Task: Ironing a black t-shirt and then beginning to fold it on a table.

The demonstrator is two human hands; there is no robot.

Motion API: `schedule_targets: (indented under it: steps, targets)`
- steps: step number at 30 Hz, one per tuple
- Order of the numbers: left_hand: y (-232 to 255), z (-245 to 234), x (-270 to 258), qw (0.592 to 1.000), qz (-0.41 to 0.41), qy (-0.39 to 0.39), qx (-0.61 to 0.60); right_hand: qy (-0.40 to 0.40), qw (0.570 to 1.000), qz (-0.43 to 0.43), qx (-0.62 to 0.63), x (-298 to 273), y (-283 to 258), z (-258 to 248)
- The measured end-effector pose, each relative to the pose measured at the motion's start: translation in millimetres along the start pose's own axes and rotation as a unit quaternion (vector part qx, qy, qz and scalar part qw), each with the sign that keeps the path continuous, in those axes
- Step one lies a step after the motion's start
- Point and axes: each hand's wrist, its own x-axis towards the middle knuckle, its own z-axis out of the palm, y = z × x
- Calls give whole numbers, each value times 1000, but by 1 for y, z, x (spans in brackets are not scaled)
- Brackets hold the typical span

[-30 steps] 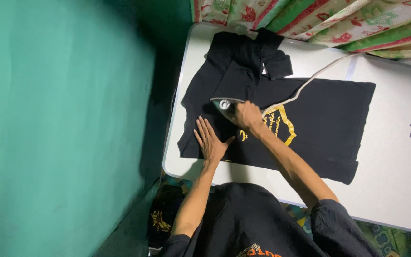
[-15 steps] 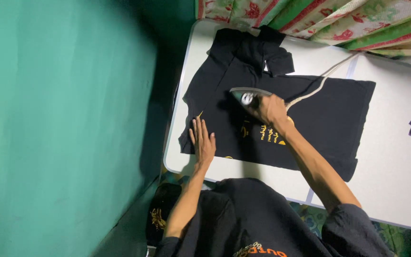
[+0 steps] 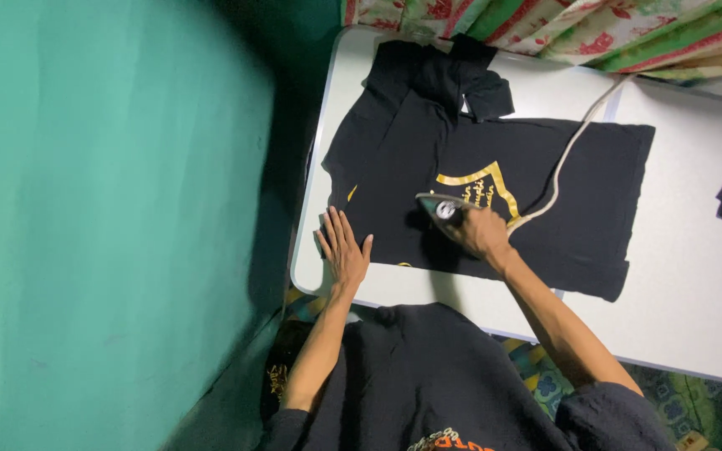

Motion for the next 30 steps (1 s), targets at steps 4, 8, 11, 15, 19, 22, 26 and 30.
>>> schedule_targets:
  steps: [4, 8, 11, 15, 19, 22, 26, 30]
  targets:
    - [4, -1, 1, 1000, 16, 11, 18, 2, 998, 41, 50, 1, 14, -17]
    - [17, 1, 8, 999, 34, 20, -26, -2, 998, 40, 56, 0, 4, -22]
    - [34, 11, 15, 996, 56, 4, -69, 1, 999, 2, 51, -1, -19, -22]
    - [58, 14, 24, 998, 13, -36, -46, 34, 995, -89, -1, 23, -25, 25]
    - [59, 9, 27, 997, -20, -50, -56, -36, 998, -3, 53, 2, -42, -40]
    - [61, 5, 31, 994, -31, -64, -77, -36, 993, 53, 97, 11, -14, -49]
    - [64, -2, 31, 993, -33, -65, -93, 9, 991, 96, 97, 32, 23, -41]
    - [70, 0, 37, 996, -39, -38, -76, 18, 993, 98, 67, 30, 12, -68]
